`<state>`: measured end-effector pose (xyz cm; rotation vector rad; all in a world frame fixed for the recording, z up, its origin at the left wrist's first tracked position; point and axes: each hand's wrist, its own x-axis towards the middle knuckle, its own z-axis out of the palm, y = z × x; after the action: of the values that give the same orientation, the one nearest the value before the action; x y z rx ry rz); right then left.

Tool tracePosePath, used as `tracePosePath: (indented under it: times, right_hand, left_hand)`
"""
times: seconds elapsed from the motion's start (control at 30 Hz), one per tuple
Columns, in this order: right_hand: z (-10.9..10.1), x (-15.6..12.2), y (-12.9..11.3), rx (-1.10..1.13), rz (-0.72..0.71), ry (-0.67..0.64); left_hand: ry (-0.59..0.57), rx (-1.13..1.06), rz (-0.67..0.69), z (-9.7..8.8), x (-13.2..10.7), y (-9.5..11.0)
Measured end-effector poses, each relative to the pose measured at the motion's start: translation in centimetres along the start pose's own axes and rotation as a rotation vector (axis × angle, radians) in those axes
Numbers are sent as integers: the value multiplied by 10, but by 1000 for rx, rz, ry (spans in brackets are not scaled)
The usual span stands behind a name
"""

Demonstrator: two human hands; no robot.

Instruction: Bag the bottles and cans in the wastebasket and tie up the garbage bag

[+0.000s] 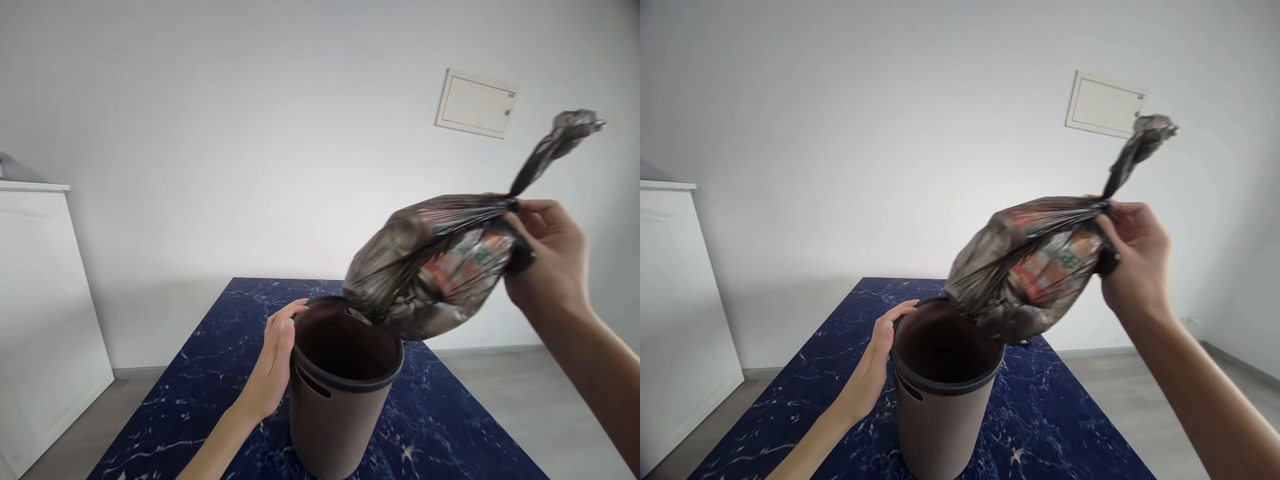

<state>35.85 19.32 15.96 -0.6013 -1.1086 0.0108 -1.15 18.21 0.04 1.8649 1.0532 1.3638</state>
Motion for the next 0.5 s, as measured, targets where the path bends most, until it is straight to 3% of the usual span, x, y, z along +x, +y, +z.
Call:
tracePosePath:
  times: [0.1,0.2,0.33,0.5]
  right_hand:
    - [-36,1,-2,-31,67,190]
    - [-74,-14,0,-142,104,262]
    - [-117,-44,17,-247,203,146]
    - [-146,-89,55,-403,369,-50]
  left_hand:
    - [25,21,24,1,0,-6]
    - [94,118,165,4,-4,-4]
    - [149,354,518,10,-10,15]
    - [12,517,768,17,-12,40]
